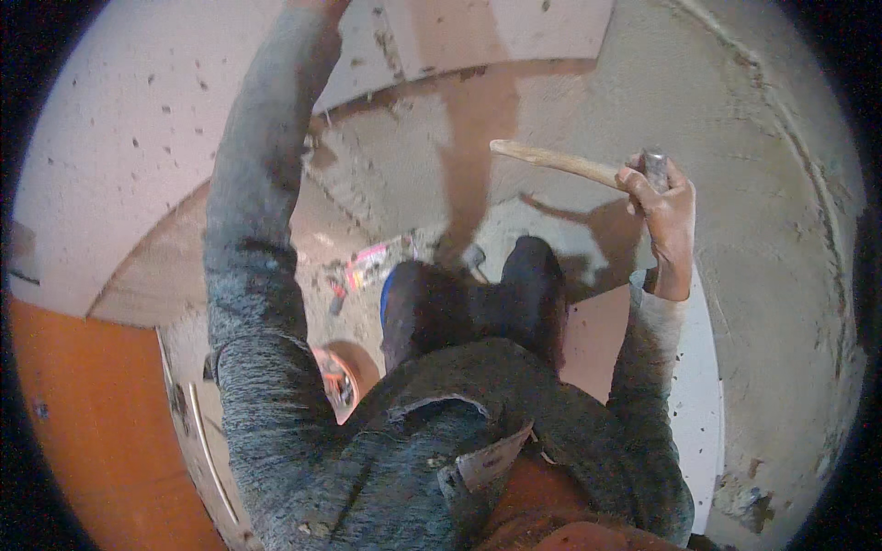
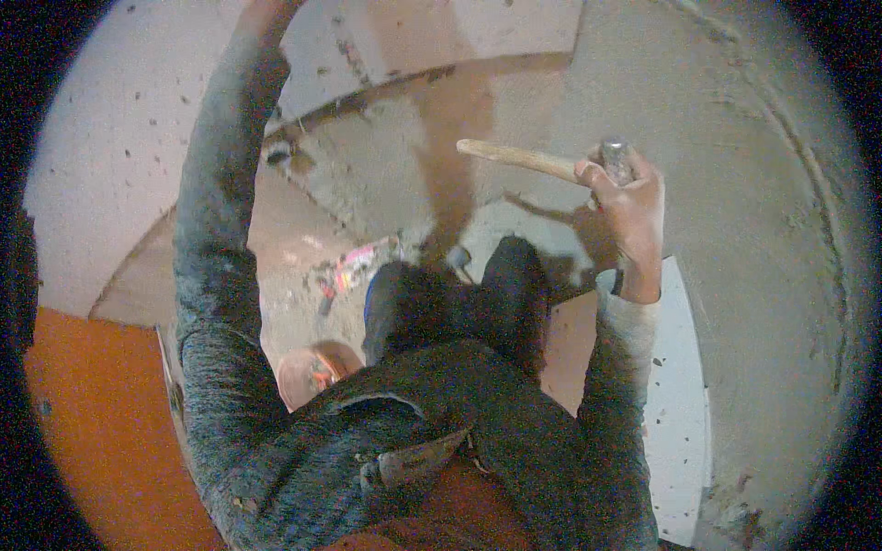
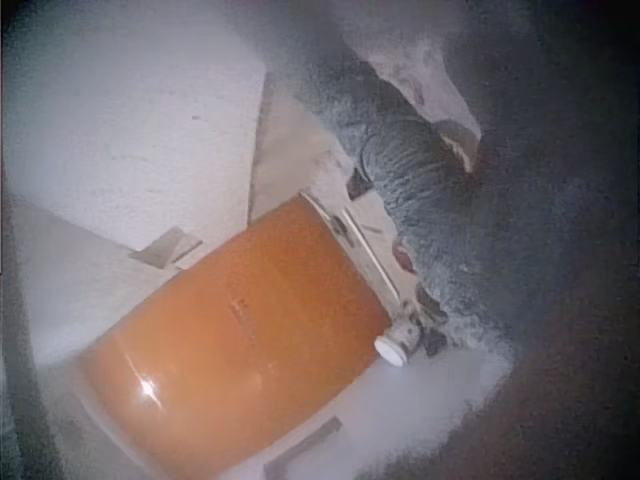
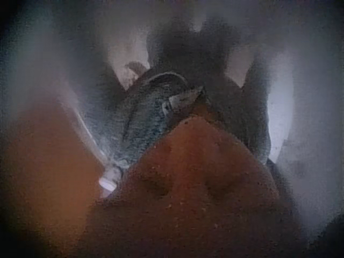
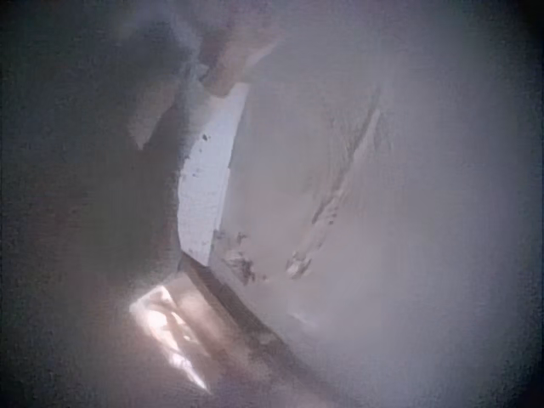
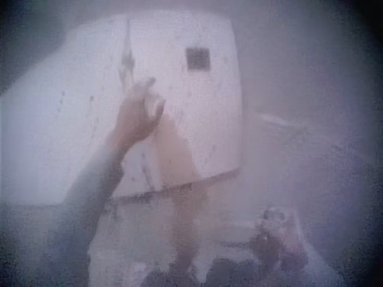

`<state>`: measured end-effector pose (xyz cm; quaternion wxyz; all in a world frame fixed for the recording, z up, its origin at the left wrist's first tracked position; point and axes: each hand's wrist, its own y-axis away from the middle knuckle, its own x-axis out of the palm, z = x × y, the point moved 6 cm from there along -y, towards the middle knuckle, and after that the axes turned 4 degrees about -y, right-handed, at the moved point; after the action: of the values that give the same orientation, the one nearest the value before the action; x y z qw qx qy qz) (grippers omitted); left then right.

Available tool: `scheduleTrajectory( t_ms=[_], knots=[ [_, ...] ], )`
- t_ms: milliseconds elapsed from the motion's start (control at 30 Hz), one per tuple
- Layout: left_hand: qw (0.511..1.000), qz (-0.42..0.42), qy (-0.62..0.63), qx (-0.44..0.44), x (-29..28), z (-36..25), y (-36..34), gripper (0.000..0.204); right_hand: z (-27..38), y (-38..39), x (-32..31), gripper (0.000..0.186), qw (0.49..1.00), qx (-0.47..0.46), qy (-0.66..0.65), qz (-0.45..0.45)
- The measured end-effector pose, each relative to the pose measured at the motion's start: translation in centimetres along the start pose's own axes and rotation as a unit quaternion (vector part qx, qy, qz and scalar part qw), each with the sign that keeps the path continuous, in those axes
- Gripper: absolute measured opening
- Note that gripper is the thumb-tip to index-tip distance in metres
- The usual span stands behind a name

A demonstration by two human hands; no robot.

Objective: The person installs pink speckled tiles on a wall by applying adhesive with a trowel, positioning the tiles, and tapping them into place with a rubber mallet. The person also uses a hammer to secure the tiles and adjusts their position to ensure a proper fit.

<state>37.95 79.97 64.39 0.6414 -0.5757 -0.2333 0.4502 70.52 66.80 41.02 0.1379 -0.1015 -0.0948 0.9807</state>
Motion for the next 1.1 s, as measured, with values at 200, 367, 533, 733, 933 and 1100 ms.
scheduleTrajectory(
  t_ms=[200, 367, 533, 733, 933, 1100],
  knots=[
    [0.968, 0.188, 0.091, -0.140, -6.3, -5.8, 22.9, 0.050, -7.9, -0.9, 5.8, 0.030, 0.991, 0.077, 0.036, 0.108],
    [0.848, 0.320, 0.081, -0.416, -5.1, -5.2, 43.7, 0.046, -13.7, -3.2, 9.6, 0.034, 0.987, 0.051, 0.110, 0.104],
    [0.716, 0.406, 0.069, -0.564, -6.8, -5.5, 57.2, 0.045, -23.2, -5.6, 10.6, 0.034, 0.984, 0.145, 0.095, 0.046],
    [0.632, 0.420, 0.015, -0.652, -13.5, -5.8, 70.6, 0.046, -28.6, -6.4, 16.1, 0.037, 0.977, 0.197, -0.014, 0.080],
    [0.575, 0.429, 0.028, -0.696, -16.1, -9.5, 77.8, 0.047, -40.3, -3.7, 21.9, 0.045, 0.893, 0.282, -0.264, 0.232],
    [0.533, 0.502, 0.027, -0.681, -14.5, -13.0, 79.9, 0.042, -53.5, -3.1, 22.6, 0.046, 0.898, 0.152, -0.085, 0.405]
  ],
)
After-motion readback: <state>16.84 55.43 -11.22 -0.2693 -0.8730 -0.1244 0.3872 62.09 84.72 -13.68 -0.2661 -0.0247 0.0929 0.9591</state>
